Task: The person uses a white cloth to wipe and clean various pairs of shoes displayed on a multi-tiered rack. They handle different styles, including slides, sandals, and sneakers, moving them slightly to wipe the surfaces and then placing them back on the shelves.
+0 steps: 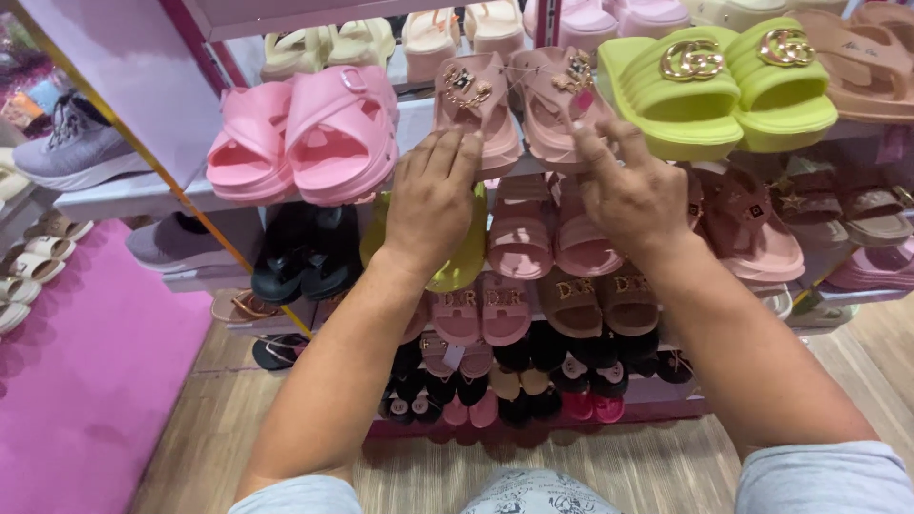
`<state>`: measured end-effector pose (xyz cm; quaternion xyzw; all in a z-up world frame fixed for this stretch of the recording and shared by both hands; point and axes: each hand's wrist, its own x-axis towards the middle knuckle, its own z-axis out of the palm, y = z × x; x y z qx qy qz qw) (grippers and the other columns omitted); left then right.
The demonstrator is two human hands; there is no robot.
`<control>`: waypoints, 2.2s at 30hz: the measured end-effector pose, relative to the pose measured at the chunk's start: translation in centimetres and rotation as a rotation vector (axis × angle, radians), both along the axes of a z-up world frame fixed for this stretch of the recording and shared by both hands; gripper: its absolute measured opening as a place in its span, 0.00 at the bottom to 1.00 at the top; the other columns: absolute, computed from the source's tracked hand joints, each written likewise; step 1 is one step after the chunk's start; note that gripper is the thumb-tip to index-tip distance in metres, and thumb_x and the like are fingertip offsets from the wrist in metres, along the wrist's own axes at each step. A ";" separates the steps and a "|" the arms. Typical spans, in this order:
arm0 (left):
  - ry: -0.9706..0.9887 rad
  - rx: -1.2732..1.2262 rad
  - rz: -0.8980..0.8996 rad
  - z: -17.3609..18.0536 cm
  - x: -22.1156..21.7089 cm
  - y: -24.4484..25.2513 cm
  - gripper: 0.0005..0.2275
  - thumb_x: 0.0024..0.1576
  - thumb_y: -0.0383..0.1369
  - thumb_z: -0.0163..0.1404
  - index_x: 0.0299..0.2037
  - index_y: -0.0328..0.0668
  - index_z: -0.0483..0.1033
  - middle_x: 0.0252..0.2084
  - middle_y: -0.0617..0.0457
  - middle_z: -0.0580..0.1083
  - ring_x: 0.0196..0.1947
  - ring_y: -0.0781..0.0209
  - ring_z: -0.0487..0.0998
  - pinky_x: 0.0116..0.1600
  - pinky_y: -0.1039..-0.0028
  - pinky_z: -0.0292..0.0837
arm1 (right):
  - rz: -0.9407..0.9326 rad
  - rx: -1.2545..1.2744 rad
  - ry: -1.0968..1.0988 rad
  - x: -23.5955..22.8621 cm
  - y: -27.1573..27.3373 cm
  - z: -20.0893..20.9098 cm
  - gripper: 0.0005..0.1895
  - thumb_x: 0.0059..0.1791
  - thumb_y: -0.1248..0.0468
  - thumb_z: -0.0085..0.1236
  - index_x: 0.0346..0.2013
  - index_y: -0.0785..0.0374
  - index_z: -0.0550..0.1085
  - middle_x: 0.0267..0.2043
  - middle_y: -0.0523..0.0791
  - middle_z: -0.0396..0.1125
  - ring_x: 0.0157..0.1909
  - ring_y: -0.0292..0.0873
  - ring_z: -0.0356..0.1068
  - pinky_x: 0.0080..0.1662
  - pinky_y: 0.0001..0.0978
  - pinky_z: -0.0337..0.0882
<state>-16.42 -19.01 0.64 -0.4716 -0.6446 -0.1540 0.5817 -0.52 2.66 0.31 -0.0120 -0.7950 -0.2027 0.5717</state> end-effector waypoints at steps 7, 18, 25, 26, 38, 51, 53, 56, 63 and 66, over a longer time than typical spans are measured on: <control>0.004 0.056 -0.084 -0.4 1.1 -3.6 0.16 0.61 0.38 0.46 0.57 0.43 0.74 0.53 0.44 0.73 0.55 0.46 0.76 0.56 0.61 0.68 | 0.175 0.062 0.060 0.2 -4.0 0.2 0.23 0.57 0.45 0.51 0.58 0.54 0.77 0.51 0.44 0.69 0.35 0.47 0.79 0.31 0.35 0.76; 0.053 0.168 0.182 -1.0 -4.5 -18.5 0.17 0.63 0.44 0.46 0.56 0.43 0.76 0.55 0.45 0.73 0.56 0.46 0.73 0.57 0.59 0.60 | 0.431 0.106 0.020 -7.2 -16.0 1.0 0.18 0.55 0.52 0.51 0.58 0.52 0.74 0.56 0.46 0.71 0.32 0.46 0.78 0.32 0.36 0.76; 0.056 0.067 0.225 0.1 -7.5 -20.0 0.13 0.65 0.32 0.43 0.57 0.45 0.76 0.56 0.47 0.74 0.59 0.48 0.72 0.59 0.60 0.60 | 0.335 0.140 -0.006 -12.4 -18.7 1.4 0.20 0.53 0.55 0.53 0.60 0.53 0.73 0.57 0.46 0.69 0.26 0.43 0.76 0.29 0.34 0.75; 0.061 0.061 0.217 0.0 -8.1 -20.0 0.13 0.65 0.32 0.43 0.57 0.48 0.76 0.53 0.50 0.74 0.57 0.51 0.73 0.58 0.61 0.60 | 0.312 0.144 -0.030 -13.0 -18.5 1.0 0.21 0.51 0.57 0.55 0.59 0.52 0.73 0.55 0.46 0.69 0.25 0.43 0.75 0.27 0.35 0.75; 0.058 -0.006 0.174 1.1 -7.2 -19.7 0.13 0.67 0.34 0.40 0.57 0.53 0.76 0.49 0.56 0.73 0.51 0.56 0.71 0.46 0.67 0.60 | 0.249 0.148 -0.039 -11.8 -17.8 1.2 0.20 0.51 0.57 0.55 0.59 0.44 0.76 0.48 0.41 0.68 0.27 0.43 0.74 0.30 0.34 0.75; -0.012 -0.019 0.210 1.5 -6.2 -20.5 0.19 0.53 0.36 0.60 0.55 0.50 0.78 0.56 0.54 0.75 0.53 0.54 0.71 0.49 0.64 0.56 | 0.211 0.169 -0.191 -10.4 -16.6 1.0 0.30 0.55 0.49 0.69 0.68 0.53 0.70 0.61 0.47 0.69 0.37 0.39 0.78 0.22 0.26 0.67; -0.071 0.033 0.128 -0.1 -4.9 -21.8 0.15 0.58 0.36 0.58 0.55 0.45 0.78 0.55 0.50 0.75 0.53 0.52 0.72 0.52 0.62 0.58 | 0.313 0.151 -0.139 -9.3 -17.4 -0.2 0.23 0.58 0.49 0.60 0.64 0.56 0.71 0.56 0.50 0.70 0.29 0.34 0.65 0.20 0.24 0.57; -0.099 0.148 0.031 -4.9 -5.6 -22.9 0.12 0.62 0.38 0.54 0.51 0.42 0.80 0.51 0.47 0.77 0.49 0.49 0.74 0.54 0.61 0.60 | 0.481 0.128 -0.060 -8.7 -17.9 -3.7 0.17 0.56 0.54 0.54 0.56 0.58 0.75 0.49 0.53 0.72 0.25 0.40 0.63 0.24 0.30 0.61; -0.289 -0.021 0.147 -14.4 -5.9 -23.1 0.18 0.56 0.46 0.56 0.53 0.48 0.78 0.53 0.47 0.73 0.54 0.48 0.73 0.53 0.57 0.58 | 0.582 -0.049 -0.362 -9.4 -23.3 -8.6 0.13 0.51 0.59 0.57 0.49 0.55 0.77 0.41 0.48 0.73 0.25 0.41 0.76 0.28 0.32 0.77; -0.264 -0.036 0.164 -15.1 -6.4 -22.5 0.12 0.60 0.42 0.52 0.50 0.50 0.78 0.50 0.48 0.75 0.53 0.49 0.74 0.52 0.59 0.60 | 0.539 -0.057 -0.409 -11.3 -24.3 -10.7 0.14 0.52 0.56 0.53 0.51 0.53 0.76 0.47 0.47 0.71 0.22 0.43 0.76 0.24 0.35 0.75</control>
